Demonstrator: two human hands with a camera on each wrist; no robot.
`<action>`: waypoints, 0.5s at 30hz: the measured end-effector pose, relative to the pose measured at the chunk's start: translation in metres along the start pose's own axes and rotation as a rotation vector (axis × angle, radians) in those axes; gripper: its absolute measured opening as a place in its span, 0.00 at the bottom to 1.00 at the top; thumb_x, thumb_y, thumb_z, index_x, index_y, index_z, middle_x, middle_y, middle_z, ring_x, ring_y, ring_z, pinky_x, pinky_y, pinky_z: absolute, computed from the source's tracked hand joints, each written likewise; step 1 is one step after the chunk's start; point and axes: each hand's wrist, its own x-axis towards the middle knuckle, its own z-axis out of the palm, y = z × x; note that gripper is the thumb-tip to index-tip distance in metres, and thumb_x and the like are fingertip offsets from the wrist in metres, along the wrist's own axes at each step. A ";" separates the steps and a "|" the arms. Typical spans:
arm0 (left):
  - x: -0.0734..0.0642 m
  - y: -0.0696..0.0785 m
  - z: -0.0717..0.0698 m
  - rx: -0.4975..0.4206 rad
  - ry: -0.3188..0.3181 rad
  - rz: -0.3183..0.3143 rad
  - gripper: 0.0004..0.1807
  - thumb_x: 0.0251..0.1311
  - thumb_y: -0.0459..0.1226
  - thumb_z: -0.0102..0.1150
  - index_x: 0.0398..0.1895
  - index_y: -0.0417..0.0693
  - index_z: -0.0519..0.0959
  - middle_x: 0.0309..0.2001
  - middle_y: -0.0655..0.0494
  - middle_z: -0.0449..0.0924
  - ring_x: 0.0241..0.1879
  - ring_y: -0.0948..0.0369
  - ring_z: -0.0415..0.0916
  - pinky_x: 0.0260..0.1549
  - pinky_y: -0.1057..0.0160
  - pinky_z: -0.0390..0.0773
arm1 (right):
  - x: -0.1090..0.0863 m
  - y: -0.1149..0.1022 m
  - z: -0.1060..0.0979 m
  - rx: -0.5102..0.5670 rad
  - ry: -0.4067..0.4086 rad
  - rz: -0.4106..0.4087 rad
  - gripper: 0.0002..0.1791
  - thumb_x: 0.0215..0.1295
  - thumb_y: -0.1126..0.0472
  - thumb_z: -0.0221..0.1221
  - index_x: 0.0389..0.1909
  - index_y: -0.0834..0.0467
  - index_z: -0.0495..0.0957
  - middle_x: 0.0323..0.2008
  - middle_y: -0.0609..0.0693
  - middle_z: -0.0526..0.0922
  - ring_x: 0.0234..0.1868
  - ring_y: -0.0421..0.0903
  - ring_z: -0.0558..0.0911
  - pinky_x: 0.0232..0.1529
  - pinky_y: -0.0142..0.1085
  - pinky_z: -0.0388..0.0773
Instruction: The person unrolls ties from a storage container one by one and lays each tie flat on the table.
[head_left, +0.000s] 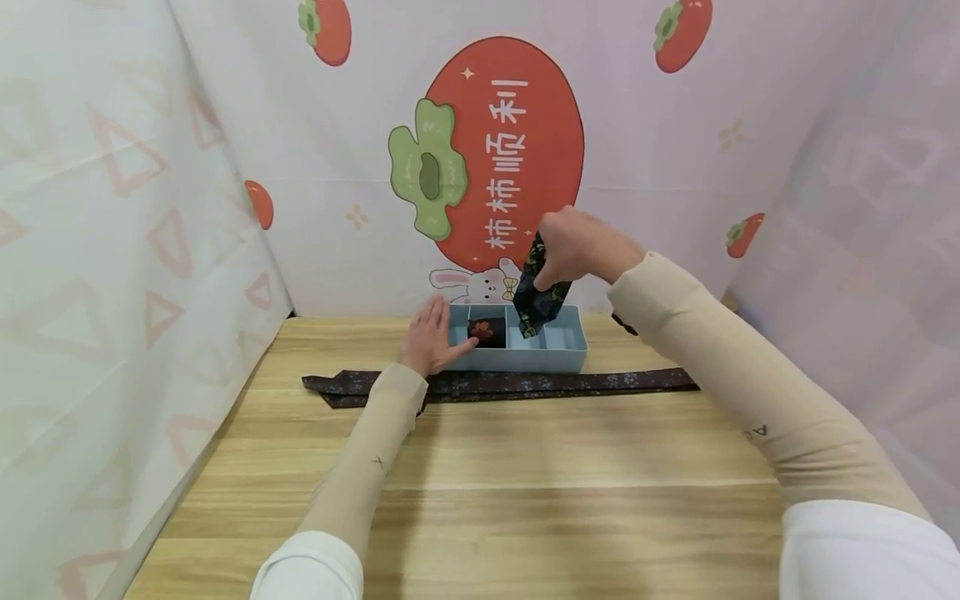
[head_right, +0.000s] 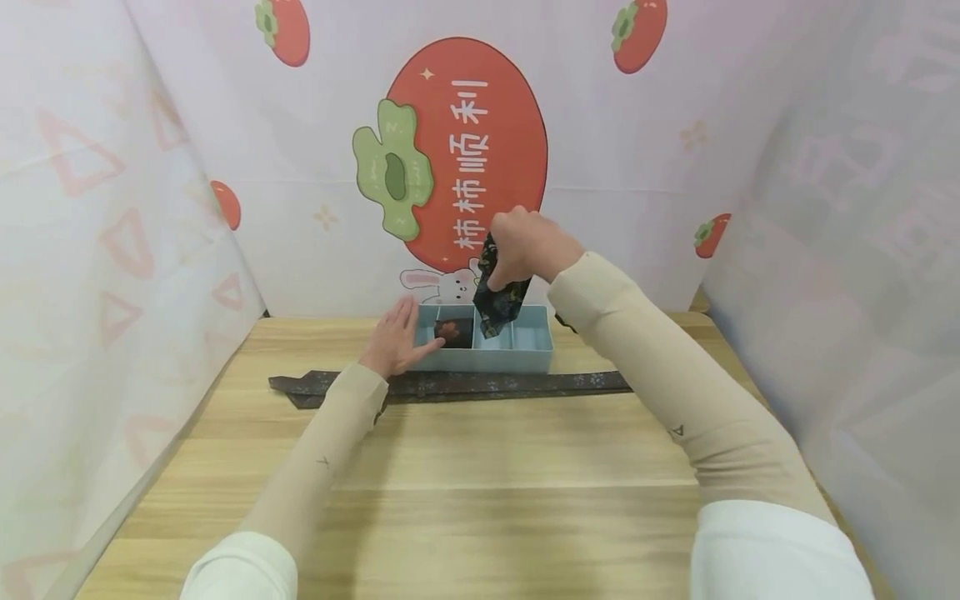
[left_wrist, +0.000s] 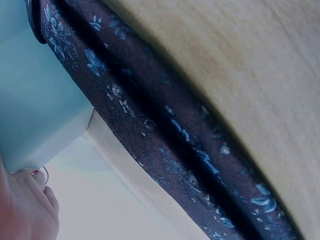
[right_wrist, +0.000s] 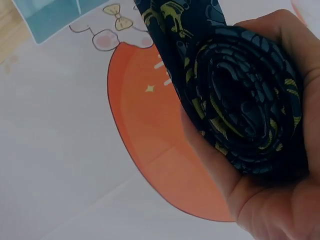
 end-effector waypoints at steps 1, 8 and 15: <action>0.000 0.000 0.000 0.000 0.000 0.001 0.60 0.70 0.74 0.36 0.86 0.36 0.41 0.87 0.41 0.37 0.87 0.46 0.36 0.85 0.47 0.45 | -0.004 -0.001 0.001 0.016 -0.002 -0.009 0.31 0.56 0.51 0.77 0.55 0.62 0.80 0.25 0.52 0.70 0.21 0.47 0.71 0.26 0.38 0.73; -0.001 0.003 -0.003 0.002 0.003 0.001 0.59 0.71 0.74 0.37 0.86 0.36 0.43 0.87 0.41 0.38 0.87 0.46 0.36 0.85 0.47 0.46 | -0.030 -0.012 0.014 0.147 -0.025 -0.029 0.50 0.56 0.51 0.77 0.77 0.56 0.65 0.64 0.55 0.79 0.39 0.51 0.77 0.39 0.43 0.76; -0.001 0.003 -0.003 0.004 0.014 0.005 0.59 0.71 0.74 0.37 0.86 0.36 0.44 0.87 0.41 0.39 0.87 0.46 0.37 0.85 0.47 0.47 | -0.047 -0.022 0.046 0.204 -0.120 0.034 0.22 0.58 0.49 0.75 0.18 0.53 0.73 0.11 0.43 0.58 0.12 0.40 0.57 0.18 0.33 0.59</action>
